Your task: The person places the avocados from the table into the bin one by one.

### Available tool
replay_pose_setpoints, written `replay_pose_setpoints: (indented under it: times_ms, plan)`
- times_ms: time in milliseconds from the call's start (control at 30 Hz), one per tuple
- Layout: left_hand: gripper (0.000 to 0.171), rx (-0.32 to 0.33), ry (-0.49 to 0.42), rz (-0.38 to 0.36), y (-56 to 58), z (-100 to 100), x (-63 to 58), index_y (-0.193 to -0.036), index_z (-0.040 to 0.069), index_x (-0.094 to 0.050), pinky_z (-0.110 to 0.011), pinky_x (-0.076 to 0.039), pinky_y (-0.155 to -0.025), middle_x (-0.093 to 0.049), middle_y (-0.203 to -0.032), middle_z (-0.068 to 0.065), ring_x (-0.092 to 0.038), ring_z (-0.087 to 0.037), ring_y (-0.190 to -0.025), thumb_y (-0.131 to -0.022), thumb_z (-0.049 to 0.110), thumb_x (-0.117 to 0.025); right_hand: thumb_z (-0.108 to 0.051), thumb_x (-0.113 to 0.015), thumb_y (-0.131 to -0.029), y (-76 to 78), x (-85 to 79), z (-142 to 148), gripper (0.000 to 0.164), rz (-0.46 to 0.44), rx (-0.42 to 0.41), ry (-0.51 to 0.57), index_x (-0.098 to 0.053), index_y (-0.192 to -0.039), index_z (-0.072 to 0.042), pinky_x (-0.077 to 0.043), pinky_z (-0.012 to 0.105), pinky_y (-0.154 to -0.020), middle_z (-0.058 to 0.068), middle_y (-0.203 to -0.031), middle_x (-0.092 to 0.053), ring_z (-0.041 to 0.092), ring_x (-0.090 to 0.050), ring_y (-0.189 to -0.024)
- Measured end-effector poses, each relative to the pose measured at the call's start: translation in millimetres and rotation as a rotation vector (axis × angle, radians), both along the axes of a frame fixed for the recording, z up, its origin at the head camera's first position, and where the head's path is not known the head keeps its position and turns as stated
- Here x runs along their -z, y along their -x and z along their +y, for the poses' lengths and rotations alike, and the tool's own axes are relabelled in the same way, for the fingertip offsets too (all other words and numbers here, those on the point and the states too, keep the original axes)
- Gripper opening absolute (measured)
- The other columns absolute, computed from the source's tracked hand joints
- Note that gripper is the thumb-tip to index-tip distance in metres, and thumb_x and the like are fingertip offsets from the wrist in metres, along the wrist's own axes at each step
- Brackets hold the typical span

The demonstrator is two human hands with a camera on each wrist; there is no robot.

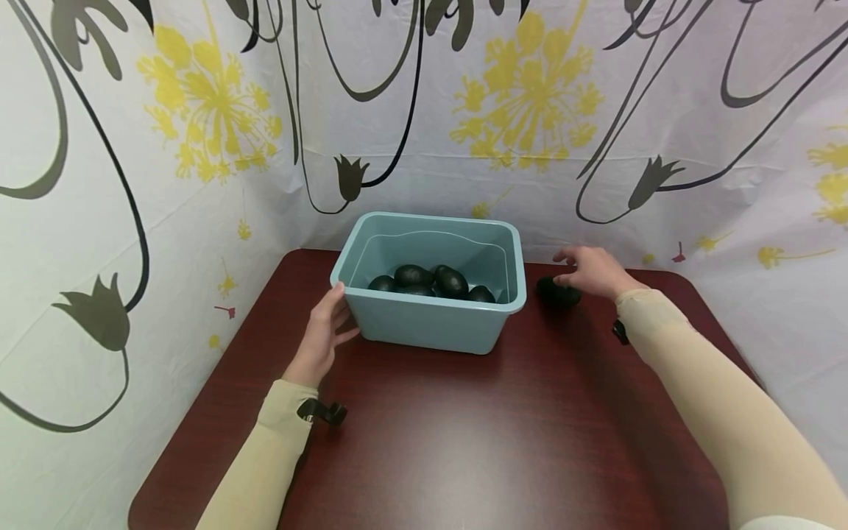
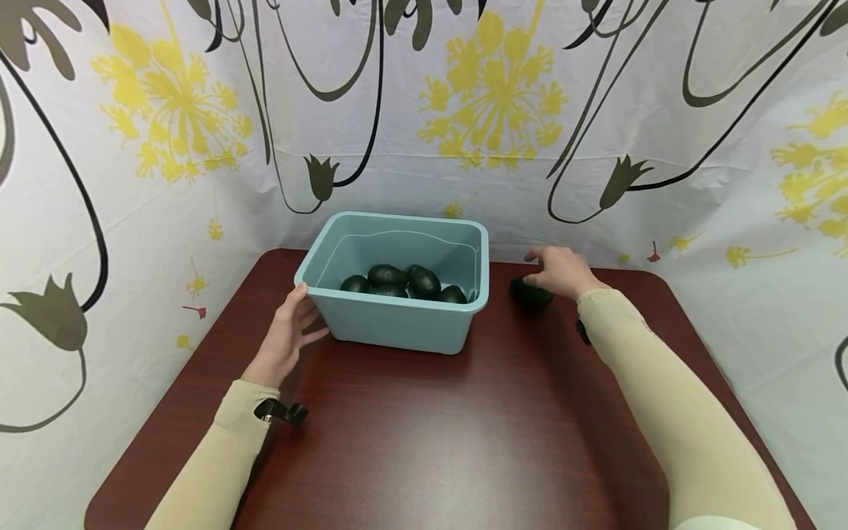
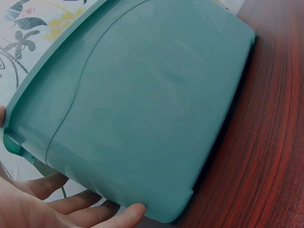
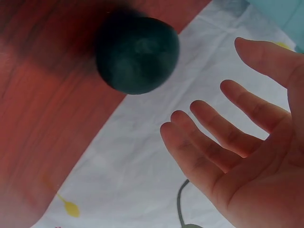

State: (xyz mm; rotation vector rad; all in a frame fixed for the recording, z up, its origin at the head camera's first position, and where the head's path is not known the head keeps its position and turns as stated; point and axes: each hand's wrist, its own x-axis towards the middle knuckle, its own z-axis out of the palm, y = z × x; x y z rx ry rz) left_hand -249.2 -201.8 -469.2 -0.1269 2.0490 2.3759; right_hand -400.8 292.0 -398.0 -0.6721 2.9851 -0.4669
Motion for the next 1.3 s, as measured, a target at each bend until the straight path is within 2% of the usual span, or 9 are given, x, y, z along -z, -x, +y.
replay_pose_setpoints:
  times_ms: [133, 333, 467, 633, 833, 1000, 1300]
  plan:
    - [0.067, 0.012, -0.01, 0.001, -0.6, 0.2, -2.6, -0.158, 0.03, -0.03, -0.065, -0.037, -0.104, -0.032, -0.16, -0.002, -0.035, -0.027, -0.144, -0.1, 0.059, -0.048, -0.023, -0.076, -0.089, 1.3, 6.8, 3.8, 0.045, -0.014, 0.009, -0.001, -0.064, -0.127, -0.004, -0.046, 0.06, -0.089, 0.025, -0.121, -0.064, 0.043, -0.058, -0.11]
    - [0.069, 0.021, 0.005, -0.001, -10.4, 4.6, -18.9, -0.16, 0.024, -0.028, -0.065, -0.037, -0.105, -0.03, -0.161, -0.006, -0.033, -0.03, -0.145, -0.102, 0.056, -0.047, -0.022, -0.076, -0.089, 2.1, 17.2, 8.1, 0.053, -0.061, 0.021, -0.002, -0.059, -0.134, 0.001, -0.043, 0.063, -0.094, 0.028, -0.134, -0.056, 0.048, -0.052, -0.12]
    - [0.07, 0.024, 0.011, -0.001, -13.8, 6.3, -23.9, -0.161, 0.022, -0.026, -0.065, -0.035, -0.105, -0.029, -0.162, -0.008, -0.032, -0.032, -0.146, -0.102, 0.055, -0.046, -0.023, -0.075, -0.09, 3.5, 22.6, 10.7, 0.055, -0.076, 0.029, -0.003, -0.057, -0.136, 0.002, -0.044, 0.063, -0.093, 0.028, -0.135, -0.056, 0.049, -0.052, -0.12]
    - [0.069, 0.023, 0.004, -0.003, -8.5, 3.0, -17.4, -0.16, 0.023, -0.027, -0.064, -0.037, -0.104, -0.03, -0.161, -0.007, -0.033, -0.03, -0.144, -0.102, 0.054, -0.047, -0.024, -0.075, -0.09, 4.4, 27.5, 13.5, 0.055, -0.081, 0.032, -0.005, -0.057, -0.136, 0.0, -0.045, 0.062, -0.089, 0.028, -0.133, -0.057, 0.049, -0.054, -0.117]
    - [0.068, 0.016, -0.005, 0.003, 0.7, -1.4, -2.9, -0.159, 0.03, -0.029, -0.064, -0.039, -0.103, -0.031, -0.161, -0.002, -0.034, -0.027, -0.144, -0.1, 0.059, -0.048, -0.022, -0.076, -0.089, 6.2, 34.6, 15.6, 0.051, -0.058, 0.025, 0.009, -0.06, -0.133, 0.0, -0.045, 0.062, -0.09, 0.026, -0.13, -0.06, 0.047, -0.055, -0.117]
    - [0.069, 0.008, -0.011, 0.008, 1.7, -0.7, -1.0, -0.156, 0.034, -0.033, -0.064, -0.039, -0.103, -0.034, -0.159, 0.0, -0.036, -0.025, -0.143, -0.097, 0.063, -0.051, -0.021, -0.076, -0.088, 7.5, 41.5, 16.4, 0.055, -0.057, 0.043, 0.017, -0.057, -0.136, 0.0, -0.044, 0.063, -0.091, 0.027, -0.132, -0.059, 0.048, -0.053, -0.119]
    - [0.07, -0.004, 0.001, 0.007, 0.7, 0.1, -0.2, -0.156, 0.033, -0.035, -0.063, -0.04, -0.102, -0.035, -0.158, -0.001, -0.038, -0.026, -0.142, -0.096, 0.064, -0.053, -0.019, -0.081, -0.084, 9.4, 61.4, 16.3, 0.064, -0.042, 0.057, 0.069, -0.053, -0.139, -0.003, -0.043, 0.063, -0.092, 0.029, -0.136, -0.055, 0.047, -0.053, -0.118]
